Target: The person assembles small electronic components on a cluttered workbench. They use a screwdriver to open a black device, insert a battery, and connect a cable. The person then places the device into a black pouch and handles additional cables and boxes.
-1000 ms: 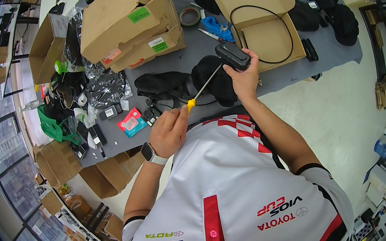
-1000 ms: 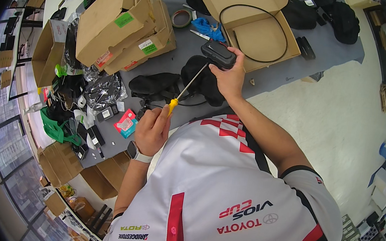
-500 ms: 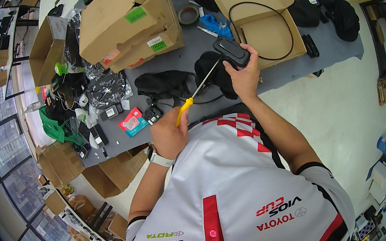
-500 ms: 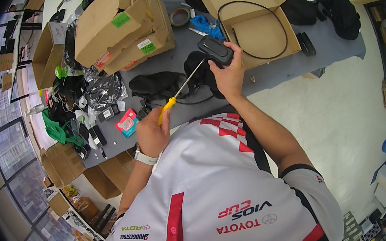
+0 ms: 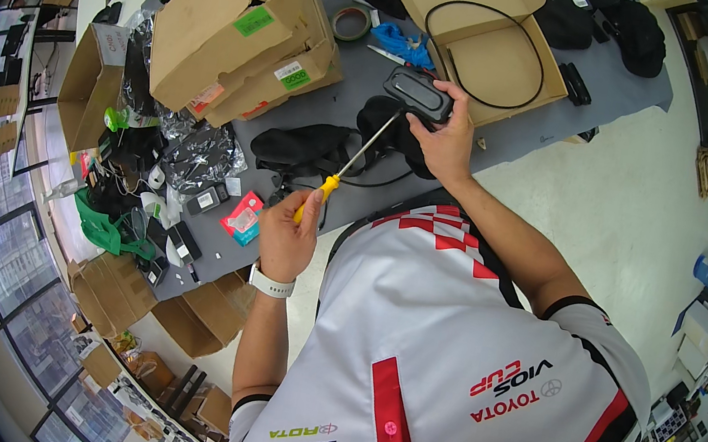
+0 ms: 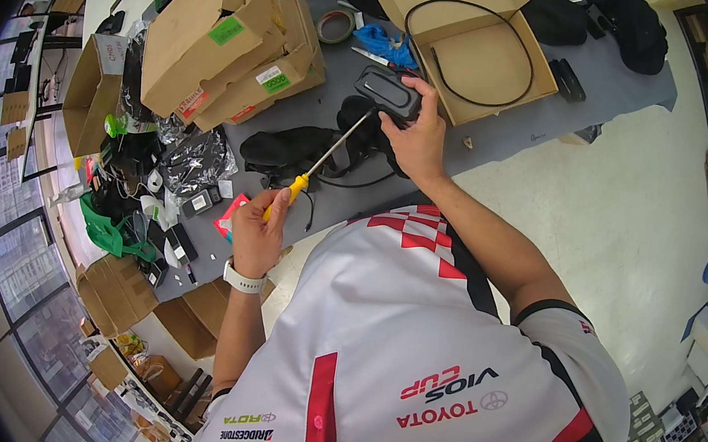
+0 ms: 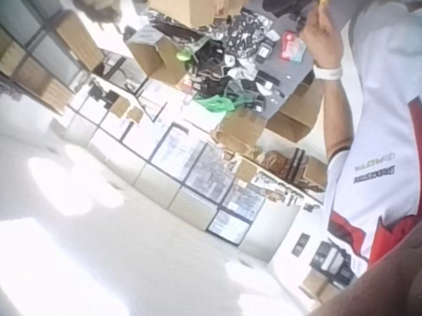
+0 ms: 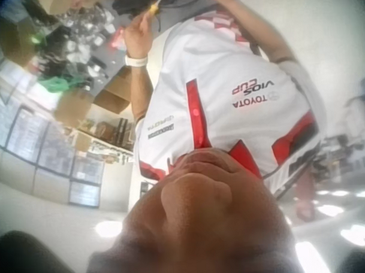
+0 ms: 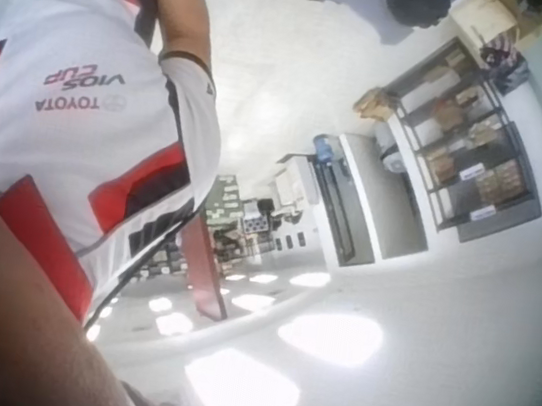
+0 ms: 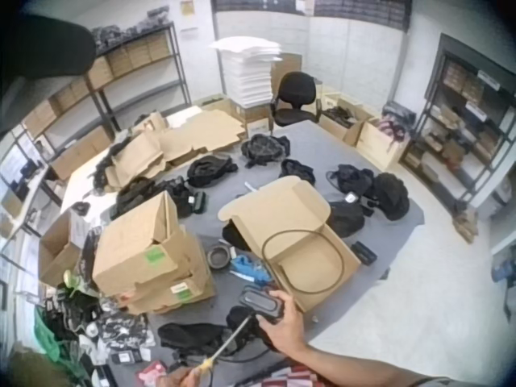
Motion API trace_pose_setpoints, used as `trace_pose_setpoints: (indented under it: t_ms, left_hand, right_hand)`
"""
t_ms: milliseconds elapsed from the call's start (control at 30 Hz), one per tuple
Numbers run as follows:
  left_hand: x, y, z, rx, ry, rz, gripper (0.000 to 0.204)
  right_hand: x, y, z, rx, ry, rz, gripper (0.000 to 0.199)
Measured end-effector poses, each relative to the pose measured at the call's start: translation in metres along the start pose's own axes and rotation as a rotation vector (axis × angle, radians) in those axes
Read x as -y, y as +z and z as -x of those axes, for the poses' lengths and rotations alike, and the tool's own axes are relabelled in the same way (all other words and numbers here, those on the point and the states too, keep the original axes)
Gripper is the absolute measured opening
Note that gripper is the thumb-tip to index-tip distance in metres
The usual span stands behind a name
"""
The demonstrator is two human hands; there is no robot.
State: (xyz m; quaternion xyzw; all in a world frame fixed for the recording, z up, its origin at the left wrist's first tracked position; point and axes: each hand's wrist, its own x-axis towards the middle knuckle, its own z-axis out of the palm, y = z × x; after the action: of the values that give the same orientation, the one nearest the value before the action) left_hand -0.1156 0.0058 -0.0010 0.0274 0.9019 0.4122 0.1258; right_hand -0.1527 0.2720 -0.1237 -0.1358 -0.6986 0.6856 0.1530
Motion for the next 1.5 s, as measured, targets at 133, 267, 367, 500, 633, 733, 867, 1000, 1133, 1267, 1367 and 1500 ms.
trace_pose_setpoints:
  t_ms: [133, 267, 367, 500, 633, 733, 867, 1000, 1133, 1267, 1367, 1500]
  left_hand:
    - [0.0, -0.002, 0.001, 0.037, -0.064, 0.021, 0.032]
    - [-0.008, 0.0, 0.005, 0.014, -0.02, -0.045, 0.029]
    - [-0.012, 0.003, 0.007, -0.04, 0.118, -0.167, 0.022]
    - [-0.011, 0.005, 0.009, -0.07, 0.211, -0.229, 0.017]
    - [-0.011, 0.005, 0.009, -0.104, 0.283, -0.267, 0.016]
    - [-0.009, 0.006, 0.01, -0.128, 0.337, -0.297, 0.016]
    - [-0.007, 0.007, 0.012, -0.149, 0.36, -0.301, 0.017]
    - [-0.007, 0.005, 0.012, -0.149, 0.354, -0.298, 0.018]
    - [-0.005, 0.003, 0.012, -0.127, 0.376, -0.305, 0.018]
    - [-0.003, 0.004, 0.014, -0.114, 0.373, -0.301, 0.019]
    - [-0.002, 0.002, 0.017, -0.129, 0.366, -0.258, 0.019]
    - [-0.013, -0.006, 0.023, -0.169, 0.267, -0.247, 0.015]
  right_hand:
    - [0.003, 0.0, 0.001, -0.006, -0.052, 0.056, 0.068]
    - [0.0, 0.001, 0.001, -0.009, -0.071, 0.055, 0.068]
    - [-0.002, 0.0, 0.001, -0.007, -0.051, 0.041, 0.068]
    - [0.002, 0.0, 0.0, -0.002, -0.005, 0.035, 0.067]
    - [0.001, 0.0, 0.0, 0.008, 0.011, 0.001, 0.068]
    - [-0.002, 0.0, 0.0, 0.014, 0.018, -0.05, 0.07]
    - [-0.005, 0.003, 0.0, -0.026, -0.034, -0.039, 0.071]
    - [-0.003, 0.004, 0.0, -0.033, -0.033, -0.031, 0.071]
    - [-0.001, 0.003, 0.001, -0.033, -0.048, -0.012, 0.071]
    - [0.0, 0.006, 0.003, -0.007, -0.027, -0.015, 0.071]
    - [0.001, 0.008, 0.002, -0.013, -0.03, -0.011, 0.07]
    - [-0.004, 0.004, -0.002, -0.018, 0.003, -0.073, 0.071]
